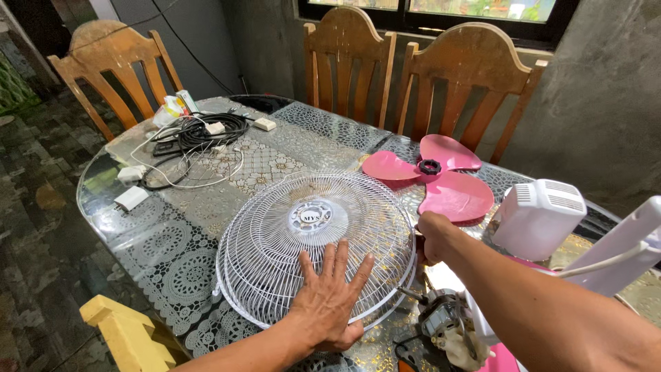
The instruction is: The person assembles a pink and white electric fan on a glass table. They connect the motor to the stand, route the power cord through the base, and attach the fan blades and front grille.
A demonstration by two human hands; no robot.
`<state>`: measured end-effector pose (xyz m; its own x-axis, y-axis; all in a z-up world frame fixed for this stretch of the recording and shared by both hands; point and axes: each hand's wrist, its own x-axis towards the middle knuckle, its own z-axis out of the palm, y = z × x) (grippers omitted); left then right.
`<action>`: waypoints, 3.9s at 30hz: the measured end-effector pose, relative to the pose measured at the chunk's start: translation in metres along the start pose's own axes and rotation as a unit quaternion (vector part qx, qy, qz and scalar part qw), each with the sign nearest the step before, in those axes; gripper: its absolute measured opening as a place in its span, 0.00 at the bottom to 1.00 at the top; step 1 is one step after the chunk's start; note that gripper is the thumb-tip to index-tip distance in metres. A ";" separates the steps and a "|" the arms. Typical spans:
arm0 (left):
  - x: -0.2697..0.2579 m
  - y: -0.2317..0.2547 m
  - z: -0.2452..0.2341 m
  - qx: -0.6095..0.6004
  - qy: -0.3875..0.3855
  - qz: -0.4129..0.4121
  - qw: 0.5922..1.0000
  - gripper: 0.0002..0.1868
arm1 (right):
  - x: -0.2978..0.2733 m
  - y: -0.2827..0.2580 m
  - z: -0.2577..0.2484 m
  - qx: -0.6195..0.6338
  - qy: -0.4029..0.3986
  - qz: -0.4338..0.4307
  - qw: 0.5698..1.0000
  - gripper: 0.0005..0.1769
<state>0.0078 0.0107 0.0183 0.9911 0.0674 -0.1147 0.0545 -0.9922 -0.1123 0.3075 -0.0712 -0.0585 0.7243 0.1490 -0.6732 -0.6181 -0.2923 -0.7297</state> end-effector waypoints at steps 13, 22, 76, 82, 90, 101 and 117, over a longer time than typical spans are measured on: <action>0.006 -0.019 -0.002 -0.007 -0.012 -0.007 1.000 0.62 | 0.007 0.011 -0.012 0.026 0.014 0.090 0.996 0.12; -0.024 -0.015 0.015 -0.246 0.270 -0.393 0.844 0.54 | 0.016 0.002 0.008 0.022 0.006 -0.029 0.999 0.13; -0.022 -0.093 0.018 -0.670 0.097 -0.632 0.376 0.46 | 0.023 0.013 0.004 -0.194 -0.021 -0.164 0.967 0.26; 0.002 -0.080 -0.011 -0.394 0.253 -0.587 0.661 0.61 | -0.010 0.007 0.006 -0.169 0.038 -0.300 0.938 0.22; 0.037 -0.035 -0.062 -0.268 0.222 -0.284 0.893 0.58 | -0.047 0.003 -0.003 -0.017 0.015 -0.304 0.952 0.25; 0.045 0.026 0.002 0.095 0.041 0.069 0.992 0.56 | -0.133 0.051 -0.020 0.056 0.015 -0.325 0.944 0.18; 0.070 0.017 -0.011 0.078 -0.044 0.156 0.984 0.32 | -0.189 0.081 -0.044 0.091 -0.027 -0.310 0.946 0.17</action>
<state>0.0794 -0.0023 0.0190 0.9421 -0.2213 -0.2518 -0.2759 -0.9386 -0.2073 0.1340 -0.1644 0.0148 0.9511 0.2888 -0.1098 -0.1247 0.0335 -0.9916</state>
